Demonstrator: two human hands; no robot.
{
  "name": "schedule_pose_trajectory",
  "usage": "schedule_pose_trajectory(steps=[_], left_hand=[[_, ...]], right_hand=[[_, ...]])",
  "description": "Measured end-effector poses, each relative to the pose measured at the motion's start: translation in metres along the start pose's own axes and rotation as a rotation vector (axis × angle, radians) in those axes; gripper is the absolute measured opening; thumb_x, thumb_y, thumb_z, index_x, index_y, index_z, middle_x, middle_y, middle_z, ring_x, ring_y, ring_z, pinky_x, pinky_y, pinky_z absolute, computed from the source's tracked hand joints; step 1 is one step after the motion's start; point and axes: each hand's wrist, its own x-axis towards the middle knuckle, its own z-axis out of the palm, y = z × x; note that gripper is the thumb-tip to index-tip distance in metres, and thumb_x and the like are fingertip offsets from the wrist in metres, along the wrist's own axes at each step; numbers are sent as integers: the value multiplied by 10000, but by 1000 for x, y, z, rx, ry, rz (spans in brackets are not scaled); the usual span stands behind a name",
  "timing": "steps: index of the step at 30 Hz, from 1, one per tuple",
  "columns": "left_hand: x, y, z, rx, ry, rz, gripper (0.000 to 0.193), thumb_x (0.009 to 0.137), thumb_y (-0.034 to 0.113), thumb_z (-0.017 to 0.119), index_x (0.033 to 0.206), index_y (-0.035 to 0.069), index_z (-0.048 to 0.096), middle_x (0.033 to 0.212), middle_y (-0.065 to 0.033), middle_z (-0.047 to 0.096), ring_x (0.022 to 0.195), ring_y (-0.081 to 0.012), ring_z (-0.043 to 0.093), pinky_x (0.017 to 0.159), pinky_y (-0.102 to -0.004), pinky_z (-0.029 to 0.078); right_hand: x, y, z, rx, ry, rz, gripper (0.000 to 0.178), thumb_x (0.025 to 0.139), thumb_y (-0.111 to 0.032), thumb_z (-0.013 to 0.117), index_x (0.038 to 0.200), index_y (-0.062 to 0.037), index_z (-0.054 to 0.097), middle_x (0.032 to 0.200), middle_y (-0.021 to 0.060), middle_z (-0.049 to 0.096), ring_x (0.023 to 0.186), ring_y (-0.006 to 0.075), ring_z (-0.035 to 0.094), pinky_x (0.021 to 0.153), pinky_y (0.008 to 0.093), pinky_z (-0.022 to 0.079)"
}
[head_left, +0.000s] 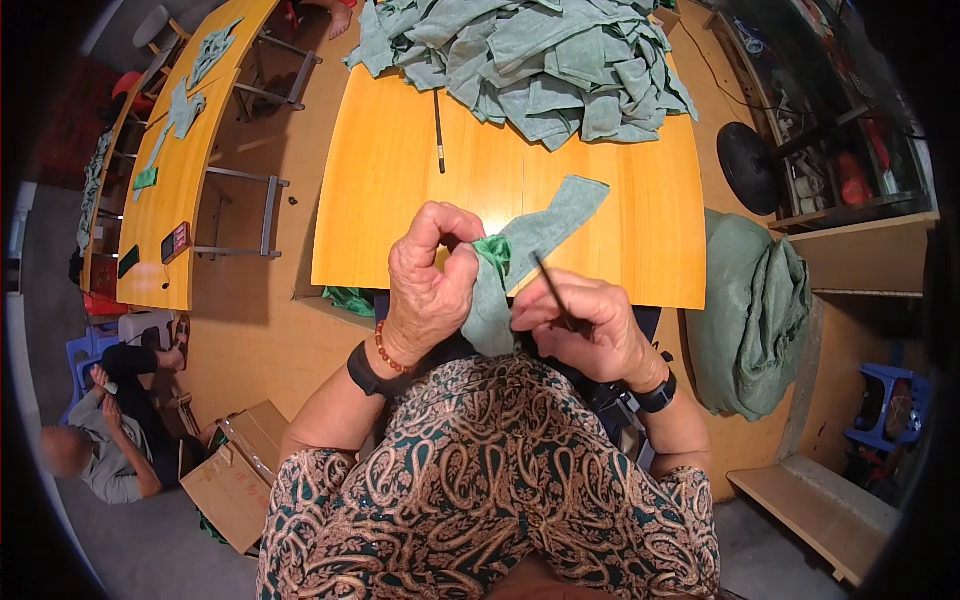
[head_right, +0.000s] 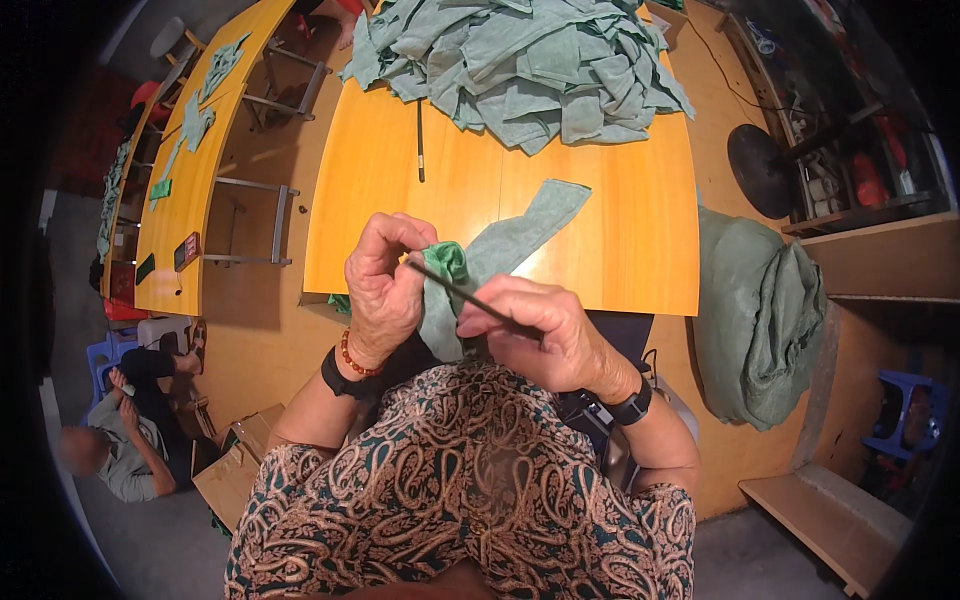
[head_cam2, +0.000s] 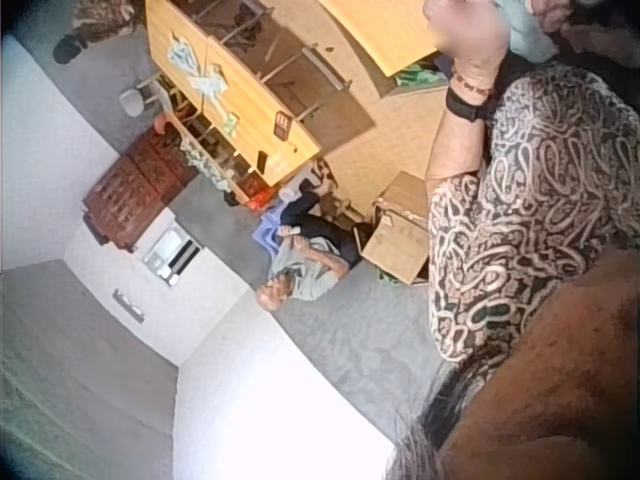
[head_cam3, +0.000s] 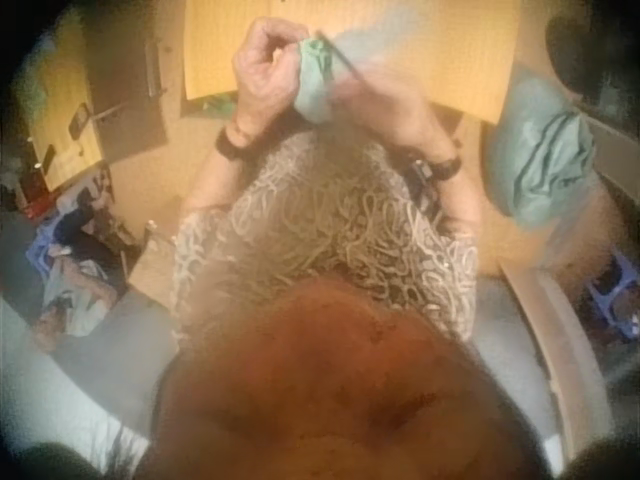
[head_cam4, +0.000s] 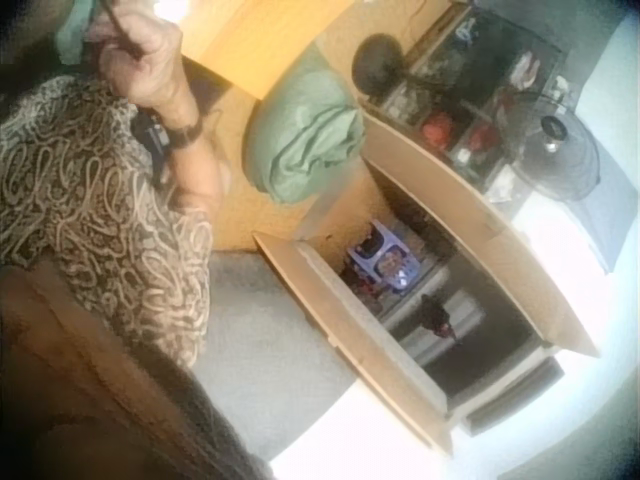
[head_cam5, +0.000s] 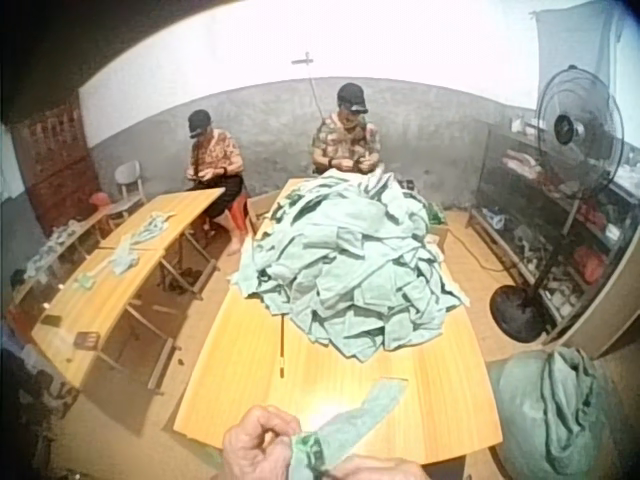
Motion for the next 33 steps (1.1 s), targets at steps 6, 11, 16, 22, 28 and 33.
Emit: schedule_pose_trajectory(steps=[6, 11, 16, 22, 28, 33], left_hand=[[1, -5, -4, -136, -25, -201, 157, 861, -84, 435, 957, 33, 477, 929, -59, 566, 850, -110, 528, 798, -253, 452], [5, -13, -9, -187, -81, -226, 148, 869, -54, 424, 972, 40, 472, 1015, -74, 552, 864, -99, 517, 789, -247, 455], [5, -14, -5, -148, -35, -177, 161, 854, -62, 433, 970, 40, 478, 1101, -97, 538, 910, -100, 506, 831, -257, 457], [6, -10, -1, -165, 11, -144, 153, 865, -65, 449, 974, 36, 485, 1093, -104, 551, 933, -117, 513, 888, -286, 460], [2, -12, -2, -225, -53, -204, 114, 909, -44, 458, 993, 33, 475, 1061, -111, 592, 967, -129, 546, 899, -289, 456], [-8, -15, -4, -117, -64, -182, 93, 939, -23, 454, 1014, 32, 461, 1041, -114, 614, 946, -133, 568, 887, -289, 466]], right_hand=[[-25, 12, -3, 387, 134, 318, 305, 926, -78, 595, 1205, 36, 635, 921, 49, 621, 682, 70, 540, 605, 202, 436], [-42, 26, 8, 333, 143, 396, 351, 1021, -200, 522, 1318, -29, 596, 754, 18, 609, 559, 31, 467, 514, 190, 385], [-52, 24, 17, 346, 123, 494, 386, 1018, -81, 500, 1402, -108, 527, 654, 3, 576, 462, 31, 457, 456, 187, 401], [-54, 23, 17, 411, 112, 546, 384, 1028, -96, 478, 1409, -111, 517, 646, 11, 577, 443, 33, 459, 428, 183, 386], [-49, 22, 18, 585, 137, 618, 360, 1034, -106, 459, 1386, -103, 533, 607, 0, 537, 413, 41, 436, 386, 182, 350], [-42, 20, 17, 604, 106, 631, 354, 1033, -113, 462, 1378, -106, 539, 596, -5, 518, 407, 43, 420, 379, 179, 339]])
